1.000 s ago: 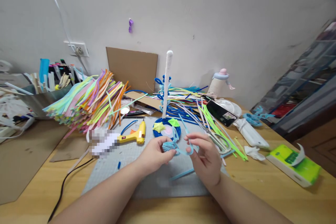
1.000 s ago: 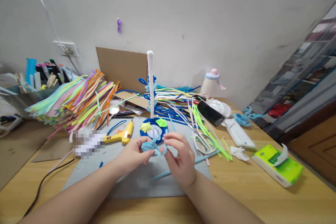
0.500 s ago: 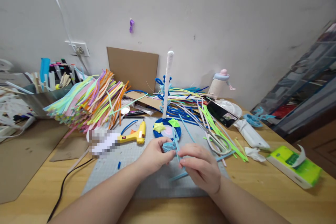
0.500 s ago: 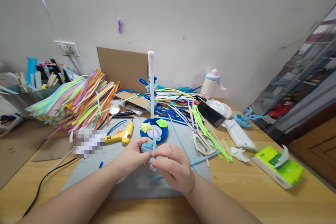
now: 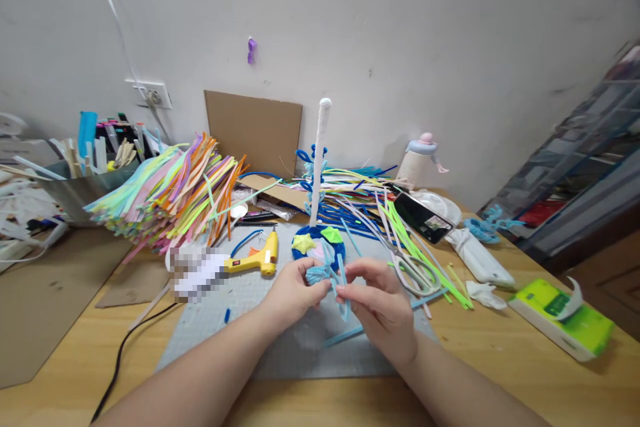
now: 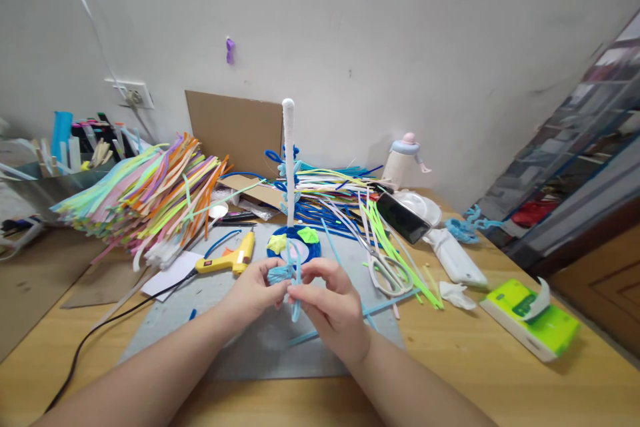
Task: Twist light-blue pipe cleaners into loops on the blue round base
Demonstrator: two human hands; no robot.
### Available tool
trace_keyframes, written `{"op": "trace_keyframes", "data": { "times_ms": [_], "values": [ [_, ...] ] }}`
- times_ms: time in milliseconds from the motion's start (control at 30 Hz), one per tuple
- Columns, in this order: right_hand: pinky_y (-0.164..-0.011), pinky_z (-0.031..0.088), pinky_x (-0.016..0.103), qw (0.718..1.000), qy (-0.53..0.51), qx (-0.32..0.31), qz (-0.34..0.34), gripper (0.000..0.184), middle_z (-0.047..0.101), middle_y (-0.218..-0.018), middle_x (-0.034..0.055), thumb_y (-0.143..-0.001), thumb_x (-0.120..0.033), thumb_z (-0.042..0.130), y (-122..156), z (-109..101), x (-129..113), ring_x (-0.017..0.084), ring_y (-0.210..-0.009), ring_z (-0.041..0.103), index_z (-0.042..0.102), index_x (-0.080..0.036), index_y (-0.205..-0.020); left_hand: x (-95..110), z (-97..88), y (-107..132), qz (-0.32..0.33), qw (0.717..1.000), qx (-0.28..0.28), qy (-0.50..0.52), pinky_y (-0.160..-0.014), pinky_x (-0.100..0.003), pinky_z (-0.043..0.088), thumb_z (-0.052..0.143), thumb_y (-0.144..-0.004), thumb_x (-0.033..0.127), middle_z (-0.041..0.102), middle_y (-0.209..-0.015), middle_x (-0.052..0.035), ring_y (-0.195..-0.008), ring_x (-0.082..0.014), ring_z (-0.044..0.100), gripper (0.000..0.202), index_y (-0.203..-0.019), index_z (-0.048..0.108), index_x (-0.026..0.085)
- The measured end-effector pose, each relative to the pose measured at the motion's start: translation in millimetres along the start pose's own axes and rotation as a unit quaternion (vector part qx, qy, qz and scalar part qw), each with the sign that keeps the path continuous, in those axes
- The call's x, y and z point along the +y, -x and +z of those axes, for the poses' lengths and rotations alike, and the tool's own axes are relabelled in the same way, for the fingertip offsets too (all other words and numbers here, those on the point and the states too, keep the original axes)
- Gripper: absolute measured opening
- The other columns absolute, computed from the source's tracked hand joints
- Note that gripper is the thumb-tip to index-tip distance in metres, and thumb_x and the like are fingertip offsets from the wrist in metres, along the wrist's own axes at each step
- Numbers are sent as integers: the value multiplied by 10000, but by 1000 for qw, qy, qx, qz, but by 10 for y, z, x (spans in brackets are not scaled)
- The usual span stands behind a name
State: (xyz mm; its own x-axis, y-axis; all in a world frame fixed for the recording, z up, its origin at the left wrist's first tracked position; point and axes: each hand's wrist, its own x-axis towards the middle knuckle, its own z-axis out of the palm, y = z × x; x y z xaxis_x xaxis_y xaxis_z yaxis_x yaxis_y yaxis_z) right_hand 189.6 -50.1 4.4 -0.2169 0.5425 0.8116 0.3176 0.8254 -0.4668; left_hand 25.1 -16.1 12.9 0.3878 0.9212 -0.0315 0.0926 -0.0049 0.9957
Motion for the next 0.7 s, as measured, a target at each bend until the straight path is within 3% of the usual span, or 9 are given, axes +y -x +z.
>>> {"op": "trace_keyframes", "data": {
  "times_ms": [133,433,700],
  "values": [
    [-718,539,303,1000,-1,-17,2,368,621,-942,60,-769,-4,518,5,-1,-3,167,-858,611,607,-241,-1036,-10,-2,1,8,1000,-3,-10,-436,-188,392,579,-673,256,519,-544,37,-427,-70,451,117,-709,542,152],
    [-699,518,318,999,5,-20,-38,377,636,-901,66,-768,11,489,-57,-7,-11,166,-833,607,584,-235,-1037,-26,9,11,3,1000,4,-14,-424,-185,357,573,-648,242,500,-505,51,-413,-70,446,104,-654,506,163],
    [-690,496,319,996,50,-47,-55,340,643,-895,74,-788,-22,485,-49,-15,16,171,-820,598,595,-227,-1037,-80,0,-19,-52,995,-26,86,-443,-204,342,577,-638,231,461,-439,46,-407,-68,398,130,-560,517,145]
  ]
}}
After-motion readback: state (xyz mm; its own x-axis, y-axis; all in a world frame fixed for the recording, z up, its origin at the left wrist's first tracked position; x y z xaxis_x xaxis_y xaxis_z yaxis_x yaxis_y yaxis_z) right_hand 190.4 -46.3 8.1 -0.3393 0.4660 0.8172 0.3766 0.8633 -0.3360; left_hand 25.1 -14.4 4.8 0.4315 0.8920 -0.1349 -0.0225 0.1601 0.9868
